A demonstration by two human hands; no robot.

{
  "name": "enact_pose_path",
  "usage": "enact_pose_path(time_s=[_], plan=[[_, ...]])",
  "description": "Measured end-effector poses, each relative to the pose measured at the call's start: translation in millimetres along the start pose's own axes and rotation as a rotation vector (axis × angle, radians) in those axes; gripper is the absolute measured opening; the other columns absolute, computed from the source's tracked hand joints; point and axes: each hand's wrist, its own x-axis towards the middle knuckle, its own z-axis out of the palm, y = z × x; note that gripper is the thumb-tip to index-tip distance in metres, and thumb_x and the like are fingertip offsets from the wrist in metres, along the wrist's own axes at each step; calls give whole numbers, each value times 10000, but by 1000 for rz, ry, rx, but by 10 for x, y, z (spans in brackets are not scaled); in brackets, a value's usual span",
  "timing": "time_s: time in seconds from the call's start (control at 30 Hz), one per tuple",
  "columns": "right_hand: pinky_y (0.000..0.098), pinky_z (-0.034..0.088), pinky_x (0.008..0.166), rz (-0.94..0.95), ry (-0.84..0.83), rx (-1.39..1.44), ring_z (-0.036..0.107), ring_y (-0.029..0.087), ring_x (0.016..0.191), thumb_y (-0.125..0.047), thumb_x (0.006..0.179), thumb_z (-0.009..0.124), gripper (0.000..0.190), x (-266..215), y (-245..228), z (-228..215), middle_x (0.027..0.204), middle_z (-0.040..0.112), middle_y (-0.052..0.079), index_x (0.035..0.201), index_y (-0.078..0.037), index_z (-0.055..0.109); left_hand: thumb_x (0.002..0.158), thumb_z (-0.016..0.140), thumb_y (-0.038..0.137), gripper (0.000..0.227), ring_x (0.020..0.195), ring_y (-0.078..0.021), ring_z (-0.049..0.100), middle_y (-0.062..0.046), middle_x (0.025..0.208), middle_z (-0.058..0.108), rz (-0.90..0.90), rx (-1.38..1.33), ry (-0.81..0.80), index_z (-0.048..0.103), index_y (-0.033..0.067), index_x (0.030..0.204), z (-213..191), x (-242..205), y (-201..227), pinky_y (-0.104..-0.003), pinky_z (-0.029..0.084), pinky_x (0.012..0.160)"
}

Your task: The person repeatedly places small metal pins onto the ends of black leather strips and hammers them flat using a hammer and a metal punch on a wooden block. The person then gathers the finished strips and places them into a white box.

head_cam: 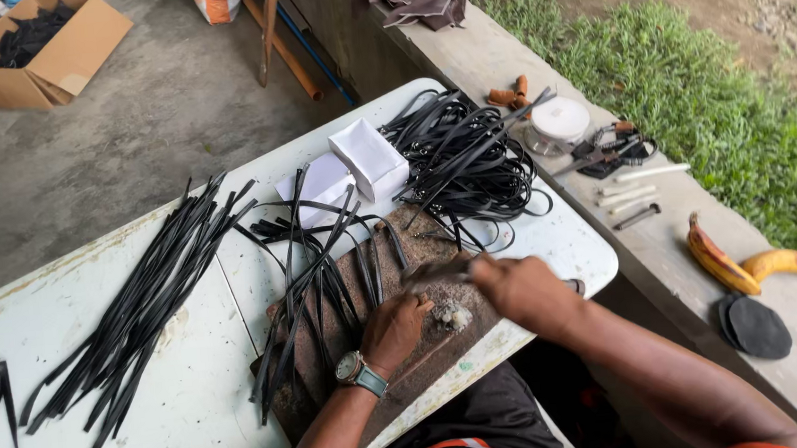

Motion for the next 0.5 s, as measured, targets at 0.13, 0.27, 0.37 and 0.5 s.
enact_pose_path(time_s=[0.13,0.27,0.37,0.5], plan=[[488,515,554,293,174,149,658,370,679,-297,984,618,193,-281,460,133,848,679,100,1000,-110,573,974,657,117,117,736,-296,742,-164,865,719,130,-123,117,591,26,1006,-48,-62,57,-374,611,561],[474,525,579,465,126,199,668,364,696,-334,950,655,216,-532,604,189,859,686,81,1030,-137,616,978,657,132,143,767,-321,748,-162,862,715,79,-151,116,549,39,985,-126,-41,145,-397,603,577],[444,535,552,491,161,241,689,314,695,-275,886,644,307,-644,624,372,940,711,32,1182,-199,670,977,677,154,161,741,-345,737,-160,835,716,41,-154,99,552,53,972,-199,-2,186,-425,578,567],[390,537,671,426,206,101,680,247,807,-334,927,664,326,-788,701,728,893,680,9,1244,-261,690,972,669,139,161,778,-364,727,-152,869,720,76,-196,143,540,44,976,-186,-42,227,-424,575,577]])
